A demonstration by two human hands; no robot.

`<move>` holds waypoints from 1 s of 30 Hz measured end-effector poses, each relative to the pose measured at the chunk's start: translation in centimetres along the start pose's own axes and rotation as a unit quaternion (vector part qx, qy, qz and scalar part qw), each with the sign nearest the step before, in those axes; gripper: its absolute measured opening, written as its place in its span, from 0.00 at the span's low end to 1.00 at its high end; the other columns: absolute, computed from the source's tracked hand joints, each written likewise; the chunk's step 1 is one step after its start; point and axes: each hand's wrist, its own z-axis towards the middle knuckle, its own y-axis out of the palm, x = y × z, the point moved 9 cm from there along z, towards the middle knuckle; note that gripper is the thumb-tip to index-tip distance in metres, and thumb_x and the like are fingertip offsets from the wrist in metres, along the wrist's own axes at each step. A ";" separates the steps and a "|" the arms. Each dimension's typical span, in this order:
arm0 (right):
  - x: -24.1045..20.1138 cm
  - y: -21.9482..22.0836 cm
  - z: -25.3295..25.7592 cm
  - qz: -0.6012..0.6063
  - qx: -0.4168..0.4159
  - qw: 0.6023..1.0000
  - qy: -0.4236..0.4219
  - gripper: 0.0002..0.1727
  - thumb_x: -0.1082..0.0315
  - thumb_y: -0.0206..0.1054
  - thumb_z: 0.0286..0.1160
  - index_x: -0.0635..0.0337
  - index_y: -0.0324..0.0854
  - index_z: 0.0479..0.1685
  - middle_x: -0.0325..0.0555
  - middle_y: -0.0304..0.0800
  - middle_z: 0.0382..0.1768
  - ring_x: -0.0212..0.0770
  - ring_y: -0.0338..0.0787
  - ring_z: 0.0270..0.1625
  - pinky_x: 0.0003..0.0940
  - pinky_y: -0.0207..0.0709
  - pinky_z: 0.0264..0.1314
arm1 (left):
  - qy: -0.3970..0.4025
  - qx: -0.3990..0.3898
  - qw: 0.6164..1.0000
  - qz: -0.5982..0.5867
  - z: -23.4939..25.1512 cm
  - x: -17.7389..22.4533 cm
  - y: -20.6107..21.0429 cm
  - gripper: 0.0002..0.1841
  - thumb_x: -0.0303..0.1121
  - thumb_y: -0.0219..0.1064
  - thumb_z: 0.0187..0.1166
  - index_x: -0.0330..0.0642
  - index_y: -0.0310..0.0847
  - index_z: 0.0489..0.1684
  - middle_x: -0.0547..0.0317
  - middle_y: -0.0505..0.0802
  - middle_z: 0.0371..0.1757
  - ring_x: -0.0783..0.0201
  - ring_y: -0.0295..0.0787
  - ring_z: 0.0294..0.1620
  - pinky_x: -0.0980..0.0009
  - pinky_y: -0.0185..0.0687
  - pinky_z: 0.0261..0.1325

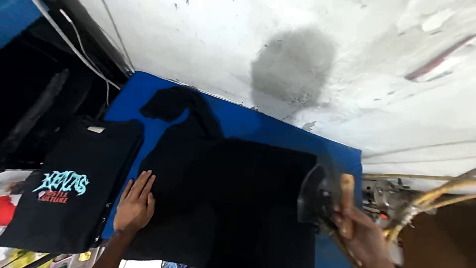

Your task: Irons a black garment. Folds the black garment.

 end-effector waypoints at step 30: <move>2.6 2.6 4.5 -0.401 0.039 0.915 -0.014 0.32 0.44 0.46 0.93 0.66 0.82 0.49 0.43 0.79 0.21 0.36 0.78 0.19 0.37 0.78 0.24 | 0.007 -0.055 0.998 0.009 0.7 1.2 -0.3 0.33 0.42 0.34 0.86 0.37 0.69 0.84 0.38 0.73 0.86 0.40 0.62 0.90 0.40 0.45 0.91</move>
